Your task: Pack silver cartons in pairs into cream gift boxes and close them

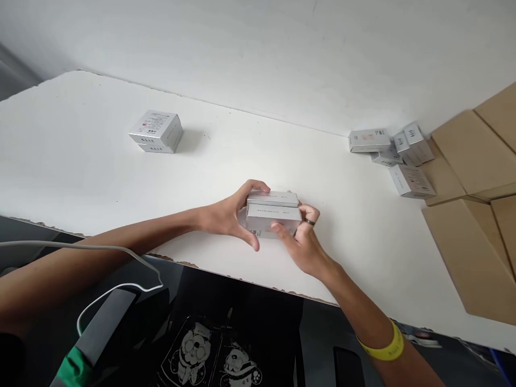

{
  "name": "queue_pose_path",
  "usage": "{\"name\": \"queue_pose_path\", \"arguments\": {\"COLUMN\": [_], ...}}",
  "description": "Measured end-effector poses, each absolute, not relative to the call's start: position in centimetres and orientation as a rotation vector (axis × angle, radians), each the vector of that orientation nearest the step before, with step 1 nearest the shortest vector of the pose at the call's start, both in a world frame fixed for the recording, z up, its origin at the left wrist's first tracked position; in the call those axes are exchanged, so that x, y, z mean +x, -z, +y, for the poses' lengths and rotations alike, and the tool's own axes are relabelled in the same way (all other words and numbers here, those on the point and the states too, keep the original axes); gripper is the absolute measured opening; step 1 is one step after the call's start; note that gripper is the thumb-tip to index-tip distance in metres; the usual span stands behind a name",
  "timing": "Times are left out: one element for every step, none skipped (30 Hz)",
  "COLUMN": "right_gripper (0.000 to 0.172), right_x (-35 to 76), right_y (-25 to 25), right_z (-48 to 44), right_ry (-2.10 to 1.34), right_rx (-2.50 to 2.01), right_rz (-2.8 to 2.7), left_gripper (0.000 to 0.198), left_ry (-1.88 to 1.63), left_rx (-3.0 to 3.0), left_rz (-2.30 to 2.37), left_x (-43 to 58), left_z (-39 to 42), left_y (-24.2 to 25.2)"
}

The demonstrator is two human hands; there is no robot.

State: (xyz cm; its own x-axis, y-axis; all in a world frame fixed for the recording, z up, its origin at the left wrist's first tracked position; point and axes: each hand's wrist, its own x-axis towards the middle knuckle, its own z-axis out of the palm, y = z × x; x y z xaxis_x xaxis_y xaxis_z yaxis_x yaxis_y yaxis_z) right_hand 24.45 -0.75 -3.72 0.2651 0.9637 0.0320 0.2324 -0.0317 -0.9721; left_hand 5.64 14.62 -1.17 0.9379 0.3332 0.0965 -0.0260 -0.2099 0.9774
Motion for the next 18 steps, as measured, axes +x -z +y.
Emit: {"name": "queue_pose_path", "arguments": {"right_gripper": [0.053, 0.053, 0.054, 0.058, 0.063, 0.068, 0.074, 0.079, 0.082, 0.084, 0.083, 0.083, 0.084, 0.085, 0.088, 0.09, 0.092, 0.094], "right_x": [23.9, 23.6, 23.5, 23.5, 23.6, 23.8, 24.1, 24.3, 24.4, 24.6, 24.6, 24.7, 24.7, 24.8, 24.8, 24.9, 25.0, 25.1], "right_y": [3.6, 3.5, 3.3, 3.1, 3.0, 2.9, 2.9, 3.0, 3.2, 3.4, 3.6, 3.8, 4.0, 4.0, 4.0, 3.9, 3.8, 3.6], "right_z": [-0.4, -0.1, 0.0, 0.0, -0.1, -0.4, -0.6, -0.9, -1.2, -1.4, -1.6, -1.8, -1.9, -1.9, -2.0, -2.0, -2.0, -2.0], "right_ry": [-0.874, -0.872, -0.881, -0.892, -0.9, -0.9, -0.885, -0.854, -0.822, -0.81, -0.821, -0.843, -0.872, -0.904, -0.932, -0.948, -0.958, -0.975], "right_rx": [-1.479, -1.467, -1.451, -1.433, -1.417, -1.405, -1.396, -1.394, -1.417, -1.47, -1.544, -1.629, -1.711, -1.777, -1.817, -1.835, -1.844, -1.848], "right_rz": [-1.172, -1.165, -1.159, -1.16, -1.172, -1.203, -1.246, -1.29, -1.331, -1.368, -1.397, -1.419, -1.435, -1.449, -1.462, -1.473, -1.48, -1.48], "left_gripper": [0.087, 0.083, 0.078, 0.074, 0.074, 0.075, 0.074, 0.07, 0.066, 0.062, 0.059, 0.059, 0.062, 0.066, 0.068, 0.069, 0.068, 0.067], "left_ry": [-0.356, -0.365, -0.366, -0.367, -0.377, -0.406, -0.448, -0.495, -0.528, -0.54, -0.536, -0.527, -0.513, -0.497, -0.474, -0.449, -0.422, -0.4], "left_rx": [1.741, 1.722, 1.707, 1.706, 1.728, 1.778, 1.857, 1.95, 2.04, 2.114, 2.17, 2.205, 2.219, 2.216, 2.206, 2.192, 2.171, 2.14], "left_rz": [0.249, 0.271, 0.291, 0.302, 0.302, 0.29, 0.262, 0.222, 0.177, 0.136, 0.103, 0.084, 0.075, 0.071, 0.063, 0.052, 0.048, 0.054], "left_x": [5.9, 6.0, 6.0, 6.0, 5.8, 5.6, 5.3, 5.1, 4.8, 4.6, 4.3, 4.1, 3.9, 3.6, 3.4, 3.1, 2.8, 2.5], "left_z": [14.3, 14.2, 14.2, 14.3, 14.6, 14.9, 15.2, 15.5, 15.7, 15.9, 16.1, 16.1, 16.2, 16.2, 16.2, 16.3, 16.3, 16.4], "left_y": [1.3, 1.3, 1.4, 1.3, 1.3, 1.2, 1.2, 1.2, 1.3, 1.5, 1.7, 2.0, 2.2, 2.3, 2.3, 2.1, 1.9, 1.7]}}
